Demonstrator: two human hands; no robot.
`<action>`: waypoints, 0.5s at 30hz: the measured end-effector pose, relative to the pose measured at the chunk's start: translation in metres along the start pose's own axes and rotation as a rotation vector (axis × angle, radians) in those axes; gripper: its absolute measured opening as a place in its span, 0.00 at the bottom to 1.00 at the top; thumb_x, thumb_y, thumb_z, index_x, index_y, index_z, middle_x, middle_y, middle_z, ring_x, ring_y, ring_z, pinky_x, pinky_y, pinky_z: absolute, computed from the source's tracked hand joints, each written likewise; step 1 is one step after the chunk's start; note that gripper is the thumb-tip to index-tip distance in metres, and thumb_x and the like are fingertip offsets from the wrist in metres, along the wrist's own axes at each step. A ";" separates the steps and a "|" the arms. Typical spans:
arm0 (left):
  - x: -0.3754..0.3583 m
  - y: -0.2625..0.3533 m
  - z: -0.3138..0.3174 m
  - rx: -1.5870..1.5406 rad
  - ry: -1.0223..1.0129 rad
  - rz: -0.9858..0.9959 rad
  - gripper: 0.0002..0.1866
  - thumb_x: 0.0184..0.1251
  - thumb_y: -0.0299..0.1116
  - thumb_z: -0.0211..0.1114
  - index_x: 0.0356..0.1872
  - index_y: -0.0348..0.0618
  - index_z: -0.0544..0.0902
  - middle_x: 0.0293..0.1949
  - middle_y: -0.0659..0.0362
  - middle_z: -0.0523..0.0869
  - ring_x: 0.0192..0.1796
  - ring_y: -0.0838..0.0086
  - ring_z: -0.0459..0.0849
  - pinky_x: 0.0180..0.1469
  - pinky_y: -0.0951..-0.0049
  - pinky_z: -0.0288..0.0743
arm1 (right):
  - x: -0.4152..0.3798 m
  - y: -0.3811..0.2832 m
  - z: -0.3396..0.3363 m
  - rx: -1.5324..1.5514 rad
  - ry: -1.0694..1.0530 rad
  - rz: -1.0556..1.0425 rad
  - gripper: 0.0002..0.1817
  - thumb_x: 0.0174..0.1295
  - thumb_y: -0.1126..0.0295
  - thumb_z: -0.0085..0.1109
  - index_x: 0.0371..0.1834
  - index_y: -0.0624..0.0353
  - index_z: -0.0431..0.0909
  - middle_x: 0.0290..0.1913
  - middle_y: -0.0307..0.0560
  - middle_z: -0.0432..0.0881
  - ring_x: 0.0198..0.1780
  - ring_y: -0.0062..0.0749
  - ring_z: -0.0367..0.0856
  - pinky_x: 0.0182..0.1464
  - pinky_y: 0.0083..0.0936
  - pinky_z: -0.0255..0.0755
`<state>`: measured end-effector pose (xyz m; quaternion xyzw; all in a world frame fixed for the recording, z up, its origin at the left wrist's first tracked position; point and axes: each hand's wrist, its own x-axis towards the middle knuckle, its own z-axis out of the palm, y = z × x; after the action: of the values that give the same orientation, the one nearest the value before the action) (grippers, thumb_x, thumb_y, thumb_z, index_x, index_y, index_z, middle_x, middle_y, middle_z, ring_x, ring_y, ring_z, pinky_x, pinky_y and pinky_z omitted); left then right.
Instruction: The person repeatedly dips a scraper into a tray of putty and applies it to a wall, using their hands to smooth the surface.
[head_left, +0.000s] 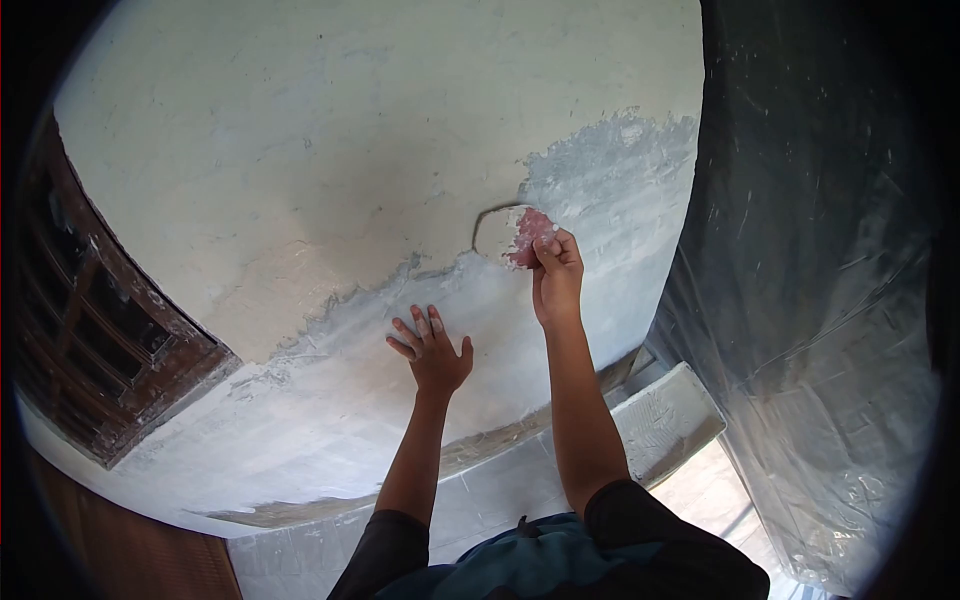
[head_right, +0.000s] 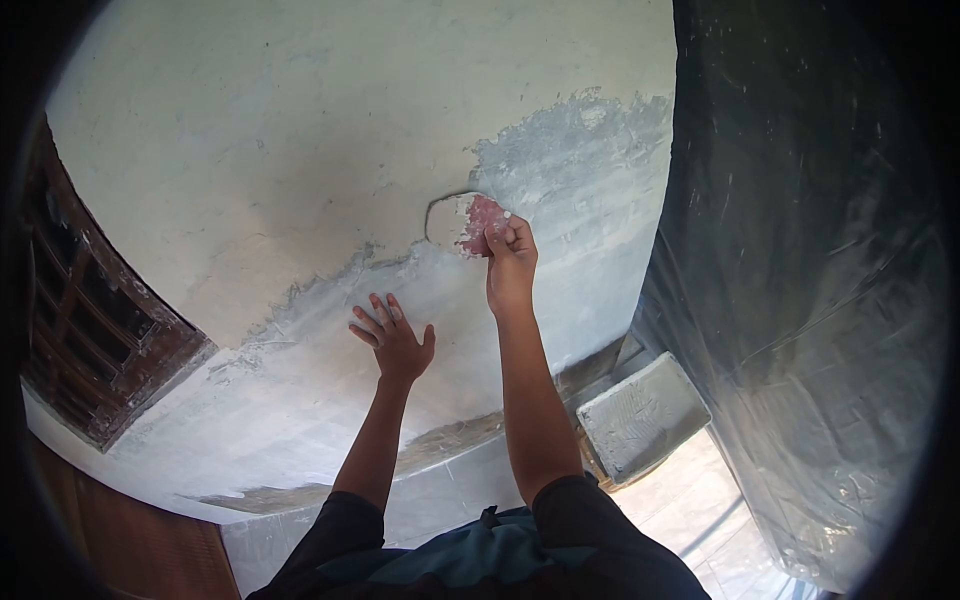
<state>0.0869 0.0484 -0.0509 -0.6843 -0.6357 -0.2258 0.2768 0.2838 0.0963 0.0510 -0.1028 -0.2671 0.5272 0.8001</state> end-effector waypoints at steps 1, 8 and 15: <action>-0.001 0.001 -0.003 0.002 -0.006 0.000 0.48 0.56 0.52 0.59 0.69 0.27 0.50 0.71 0.34 0.40 0.70 0.27 0.29 0.63 0.26 0.25 | 0.003 0.000 -0.003 0.000 0.004 0.005 0.08 0.62 0.84 0.50 0.39 0.58 0.71 0.32 0.33 0.74 0.37 0.19 0.74 0.46 0.19 0.69; -0.015 0.043 -0.024 -0.243 0.027 0.006 0.42 0.55 0.39 0.60 0.69 0.31 0.54 0.71 0.37 0.45 0.74 0.39 0.34 0.69 0.37 0.29 | -0.002 -0.015 -0.079 0.079 0.226 -0.025 0.08 0.61 0.83 0.49 0.41 0.59 0.70 0.43 0.46 0.79 0.47 0.32 0.79 0.50 0.31 0.76; -0.033 0.141 -0.002 -0.507 -0.123 0.264 0.36 0.54 0.32 0.59 0.67 0.38 0.59 0.69 0.44 0.54 0.73 0.47 0.45 0.71 0.44 0.41 | -0.022 -0.048 -0.148 -0.118 0.333 0.047 0.08 0.63 0.82 0.49 0.43 0.60 0.70 0.43 0.47 0.80 0.44 0.32 0.81 0.48 0.31 0.78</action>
<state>0.2247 0.0176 -0.0843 -0.8209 -0.4799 -0.2975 0.0850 0.3945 0.0736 -0.0582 -0.2418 -0.1589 0.5048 0.8133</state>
